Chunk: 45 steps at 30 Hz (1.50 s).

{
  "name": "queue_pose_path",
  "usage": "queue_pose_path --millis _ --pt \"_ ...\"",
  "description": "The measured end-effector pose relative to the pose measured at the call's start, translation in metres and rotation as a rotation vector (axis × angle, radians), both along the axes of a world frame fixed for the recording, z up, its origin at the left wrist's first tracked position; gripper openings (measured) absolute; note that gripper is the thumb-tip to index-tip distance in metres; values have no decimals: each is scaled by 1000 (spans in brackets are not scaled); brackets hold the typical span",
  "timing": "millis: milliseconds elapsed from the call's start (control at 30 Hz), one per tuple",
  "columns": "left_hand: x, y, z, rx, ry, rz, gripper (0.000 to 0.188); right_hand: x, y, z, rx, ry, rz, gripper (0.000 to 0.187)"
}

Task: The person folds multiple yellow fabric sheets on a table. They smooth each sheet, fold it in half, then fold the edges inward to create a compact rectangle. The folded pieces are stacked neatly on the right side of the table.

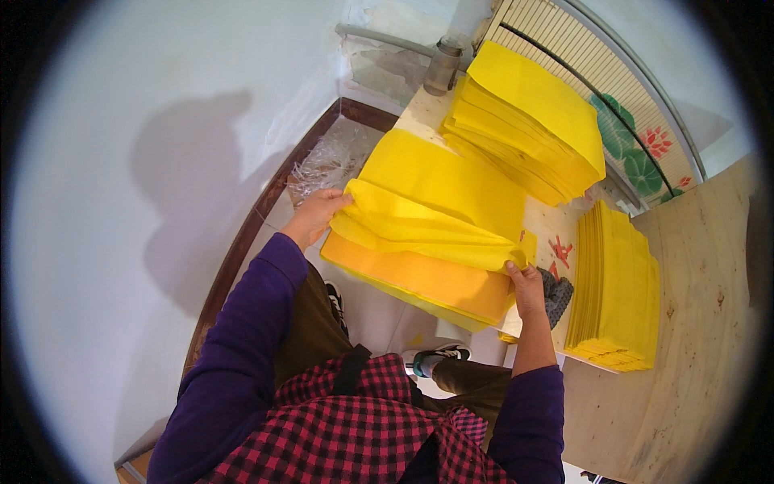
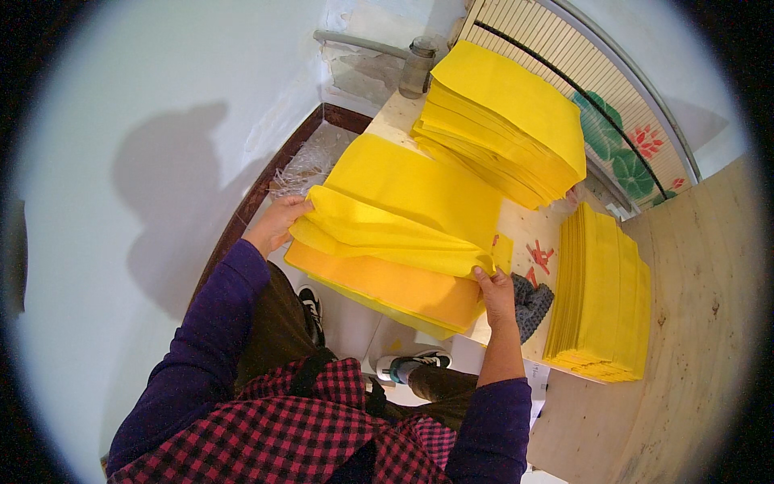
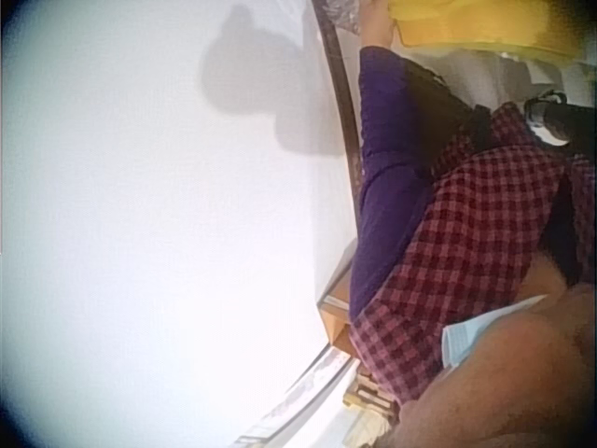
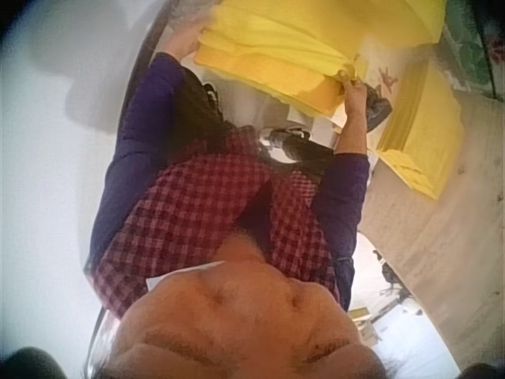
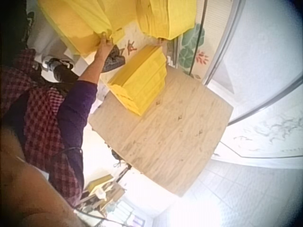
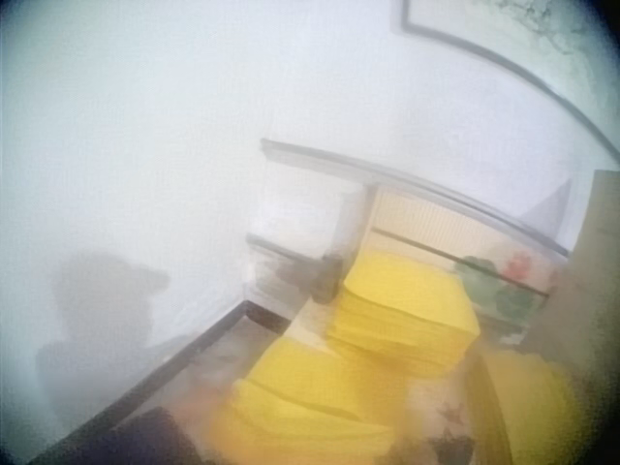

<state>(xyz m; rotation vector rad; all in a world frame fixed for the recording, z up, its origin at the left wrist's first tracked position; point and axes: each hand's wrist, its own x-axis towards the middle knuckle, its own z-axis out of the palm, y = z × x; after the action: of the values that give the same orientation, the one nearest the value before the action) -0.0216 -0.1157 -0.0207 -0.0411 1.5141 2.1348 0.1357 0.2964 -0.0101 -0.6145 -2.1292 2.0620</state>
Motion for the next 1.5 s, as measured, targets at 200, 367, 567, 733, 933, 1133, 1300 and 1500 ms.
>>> queue_pose_path --millis 200,367,567,733,933,1133,1300,1500 --pt "-3 -2 -5 7 32 -75 20 0 1 -1 -7 0 9 26" --pt "-2 -3 -4 20 88 -123 22 0 1 -2 -9 -5 6 26" --pt "1 2 3 -30 -21 6 24 1 1 0 -6 -7 13 26" --pt "2 4 6 -18 -63 91 24 1 1 0 -28 13 28 27" --pt "2 4 7 16 -80 128 24 2 1 -1 -39 32 33 28" --pt "2 1 7 -17 -38 78 19 6 3 4 78 -42 46 29" --pt "1 3 7 21 -24 36 18 9 14 6 12 83 351 59" --pt "-2 3 4 -21 -47 81 17 10 14 4 -111 58 226 59"
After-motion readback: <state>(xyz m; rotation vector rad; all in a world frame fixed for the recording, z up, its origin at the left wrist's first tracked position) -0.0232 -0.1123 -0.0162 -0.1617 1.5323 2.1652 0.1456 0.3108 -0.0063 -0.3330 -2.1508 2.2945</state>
